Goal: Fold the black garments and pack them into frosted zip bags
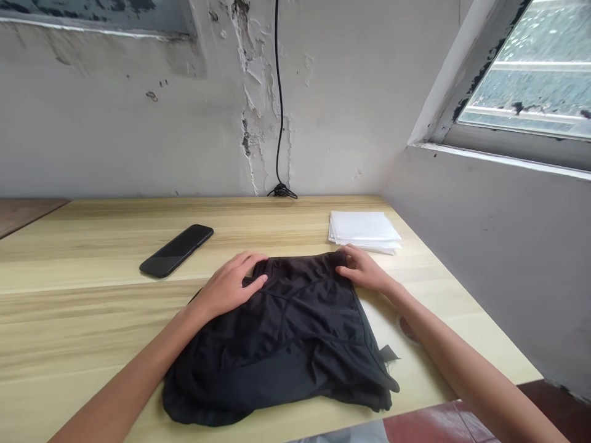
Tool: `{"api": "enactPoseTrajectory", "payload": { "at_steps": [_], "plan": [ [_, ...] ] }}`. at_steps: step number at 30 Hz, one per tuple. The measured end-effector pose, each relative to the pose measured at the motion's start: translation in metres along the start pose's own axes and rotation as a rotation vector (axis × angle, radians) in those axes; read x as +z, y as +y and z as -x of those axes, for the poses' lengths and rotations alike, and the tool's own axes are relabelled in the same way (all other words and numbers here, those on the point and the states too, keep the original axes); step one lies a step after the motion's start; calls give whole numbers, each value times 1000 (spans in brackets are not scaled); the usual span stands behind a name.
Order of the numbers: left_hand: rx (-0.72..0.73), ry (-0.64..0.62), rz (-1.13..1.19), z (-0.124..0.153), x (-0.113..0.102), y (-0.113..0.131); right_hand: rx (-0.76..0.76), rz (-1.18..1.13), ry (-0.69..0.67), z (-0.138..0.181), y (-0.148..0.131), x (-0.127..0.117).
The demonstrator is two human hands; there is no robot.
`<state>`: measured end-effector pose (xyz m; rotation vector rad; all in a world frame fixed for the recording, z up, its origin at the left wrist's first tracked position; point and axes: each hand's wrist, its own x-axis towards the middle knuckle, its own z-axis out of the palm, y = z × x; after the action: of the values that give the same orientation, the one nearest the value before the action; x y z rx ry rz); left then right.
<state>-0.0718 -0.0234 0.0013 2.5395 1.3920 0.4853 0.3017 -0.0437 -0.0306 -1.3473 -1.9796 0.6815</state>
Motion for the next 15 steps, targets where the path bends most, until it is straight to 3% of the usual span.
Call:
{"api": "enactPoseTrajectory", "payload": {
  "at_steps": [3, 8, 15],
  "plan": [
    [5, 24, -26, 0, 5, -2, 3, -12, 10, 1, 0, 1],
    [-26, -61, -14, 0, 8, -6, 5, -61, -3, 4, 1, 2],
    [-30, -7, 82, -18, 2, 3, 11, -48, 26, 7, 4, 0]
  ]
}}
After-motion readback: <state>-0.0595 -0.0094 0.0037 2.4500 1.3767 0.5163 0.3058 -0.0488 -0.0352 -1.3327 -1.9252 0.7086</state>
